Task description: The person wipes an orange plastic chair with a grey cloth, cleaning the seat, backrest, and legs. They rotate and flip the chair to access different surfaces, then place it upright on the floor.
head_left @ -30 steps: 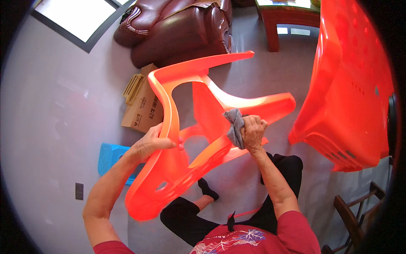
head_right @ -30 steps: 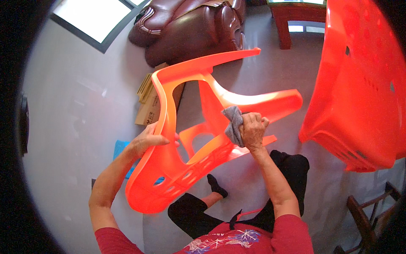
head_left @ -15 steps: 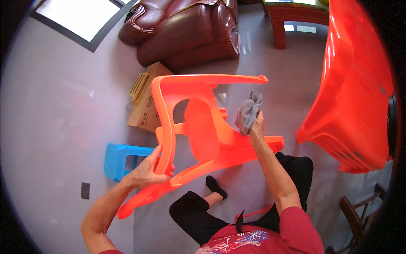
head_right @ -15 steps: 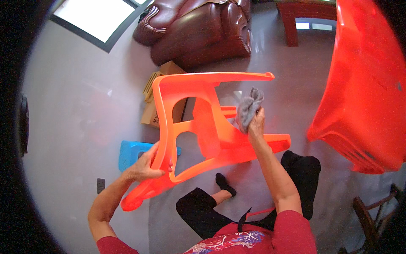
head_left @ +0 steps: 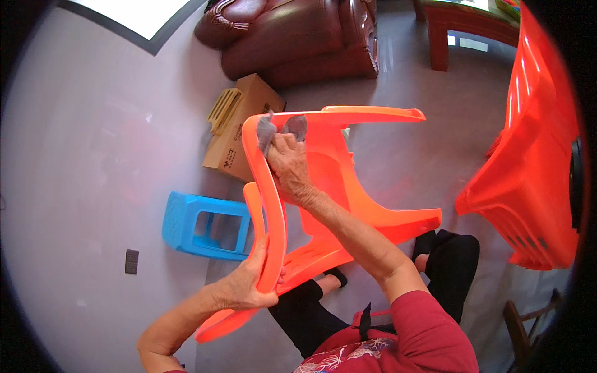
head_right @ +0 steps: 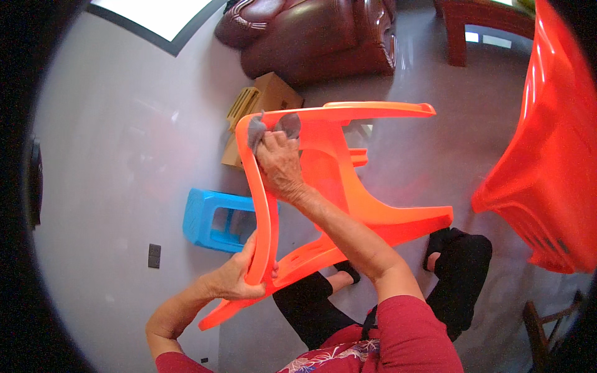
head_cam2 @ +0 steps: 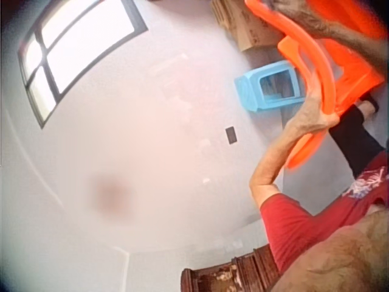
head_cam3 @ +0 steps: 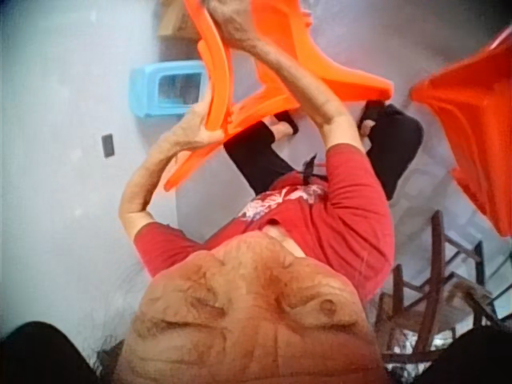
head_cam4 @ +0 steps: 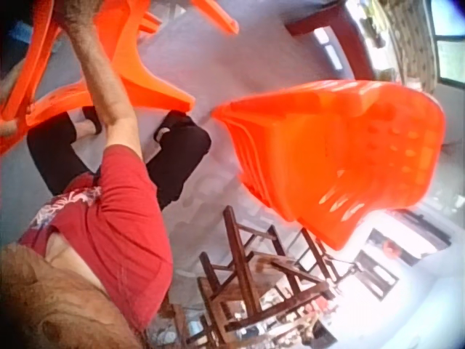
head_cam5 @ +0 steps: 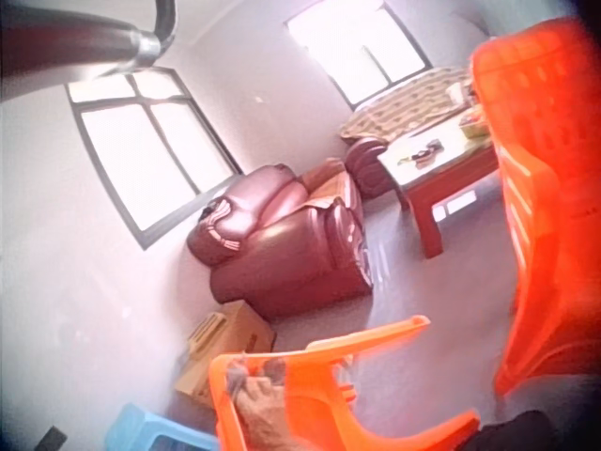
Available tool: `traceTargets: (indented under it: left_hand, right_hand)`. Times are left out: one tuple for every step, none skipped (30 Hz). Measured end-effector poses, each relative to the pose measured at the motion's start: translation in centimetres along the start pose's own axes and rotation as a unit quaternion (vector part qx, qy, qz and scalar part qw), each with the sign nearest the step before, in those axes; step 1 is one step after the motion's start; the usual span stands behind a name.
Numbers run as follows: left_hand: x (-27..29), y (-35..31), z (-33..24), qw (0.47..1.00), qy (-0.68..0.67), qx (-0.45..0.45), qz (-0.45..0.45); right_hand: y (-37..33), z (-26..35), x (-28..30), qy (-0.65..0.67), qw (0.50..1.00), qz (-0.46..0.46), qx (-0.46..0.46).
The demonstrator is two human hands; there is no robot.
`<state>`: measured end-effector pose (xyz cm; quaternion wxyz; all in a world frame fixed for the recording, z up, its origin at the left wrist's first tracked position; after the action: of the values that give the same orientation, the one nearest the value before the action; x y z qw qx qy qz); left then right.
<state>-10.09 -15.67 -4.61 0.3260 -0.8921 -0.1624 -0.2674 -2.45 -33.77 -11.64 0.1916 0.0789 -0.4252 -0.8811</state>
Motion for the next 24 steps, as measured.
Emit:
traceTargets:
  left_hand:
    - [-0.4,-0.4,0.4,1.0,0.011,-0.012,-0.004]
    - [-0.7,-0.8,0.6,0.999,0.022,-0.024,-0.007]
    - [-0.9,-1.2,0.8,0.999,0.03,-0.021,-0.007]
    - [-1.1,-1.5,0.9,0.999,0.039,-0.02,-0.007]
    - [-1.3,-1.8,1.0,0.999,0.047,-0.018,-0.006]
    - [-1.7,-2.2,1.3,0.998,0.057,-0.017,-0.008]
    - [-2.1,-2.5,1.7,0.997,0.067,-0.018,-0.014]
    - [-2.4,-2.6,2.0,0.997,0.077,-0.019,-0.02]
    - [-2.7,-2.7,2.1,0.997,0.078,-0.022,-0.02]
    - [-3.0,-2.9,2.1,0.996,0.078,-0.024,-0.019]
    - [-3.3,-3.0,2.0,0.996,0.079,-0.027,-0.018]
    - [-3.4,-3.0,1.9,0.996,0.078,-0.026,-0.015]
    - [-3.6,-3.1,2.0,0.997,0.079,-0.023,-0.013]
    - [-3.7,-3.2,1.9,0.996,0.084,-0.022,-0.014]
    - [-3.8,-3.2,2.0,0.996,0.089,-0.021,-0.014]
    - [-4.0,-3.5,2.0,0.995,0.097,-0.018,-0.018]
    - [-4.2,-3.8,2.0,0.994,0.104,-0.02,-0.022]
    - [-4.5,-4.0,1.9,0.993,0.109,-0.028,-0.024]
    - [-4.8,-4.0,1.9,0.992,0.114,-0.045,-0.024]
    - [-5.0,-4.1,1.8,0.992,0.111,-0.048,-0.022]
    - [-5.3,-4.3,1.8,0.993,0.108,-0.048,-0.021]
    - [-5.5,-4.4,1.6,0.994,0.098,-0.041,-0.019]
    - [-5.8,-4.6,1.5,0.995,0.089,-0.033,-0.017]
    - [-6.3,-4.6,1.6,0.994,0.103,-0.039,-0.015]
  right_hand:
    - [0.2,1.1,0.0,0.053,0.998,0.025,0.031]
    - [0.5,1.2,0.9,0.064,0.996,0.018,0.059]
    - [0.4,0.9,1.2,0.019,0.998,0.021,0.064]
    - [0.2,0.6,1.4,-0.026,0.997,0.024,0.069]
    - [-0.1,0.1,1.7,-0.072,0.994,0.027,0.073]
    - [-0.4,-1.9,2.1,-0.155,0.987,0.0,0.039]
    - [-0.7,-2.7,3.2,-0.169,0.985,-0.002,0.023]
    - [-1.2,-3.5,4.7,-0.183,0.983,-0.005,0.007]
    - [-1.8,-4.3,6.1,-0.199,0.98,-0.007,-0.011]
    - [-2.8,-5.0,7.5,-0.2,0.979,-0.006,-0.023]
    - [-4.2,-5.6,8.8,-0.202,0.979,-0.006,-0.035]
    - [-5.3,-6.0,10.3,-0.208,0.977,-0.006,-0.045]
    - [-7.1,-5.9,11.6,-0.21,0.976,0.022,-0.053]
    - [-8.8,-5.5,12.8,-0.212,0.974,0.047,-0.061]
    - [-10.2,-5.0,14.0,-0.2,0.975,0.052,-0.076]
    - [-11.6,-4.5,15.0,-0.186,0.977,0.056,-0.092]
    - [-12.4,-4.5,15.8,-0.17,0.978,0.06,-0.108]
    - [-13.2,-6.5,16.7,-0.124,0.97,0.075,-0.194]
    - [-14.7,-9.1,17.5,-0.079,0.954,0.085,-0.277]
    - [-15.8,-10.8,17.9,-0.028,0.927,0.098,-0.36]
    - [-15.6,-12.2,18.7,-0.017,0.898,0.033,-0.439]
    - [-14.3,-14.0,19.2,-0.004,0.86,-0.033,-0.51]
    - [-12.6,-15.1,19.3,0.028,0.863,-0.135,-0.486]
    - [-10.8,-16.5,19.9,0.055,0.857,-0.237,-0.455]
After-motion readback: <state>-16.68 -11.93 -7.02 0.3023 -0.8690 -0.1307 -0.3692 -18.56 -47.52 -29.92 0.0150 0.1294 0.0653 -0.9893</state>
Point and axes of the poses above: each hand's wrist, its own y-axis towards the middle knuckle, its own x-axis out of the back of the hand, z = x × y, the point moved 4 cm from there along y, towards the middle knuckle, and after that the axes turned 6 degrees about -z, right-handed, at the moved point
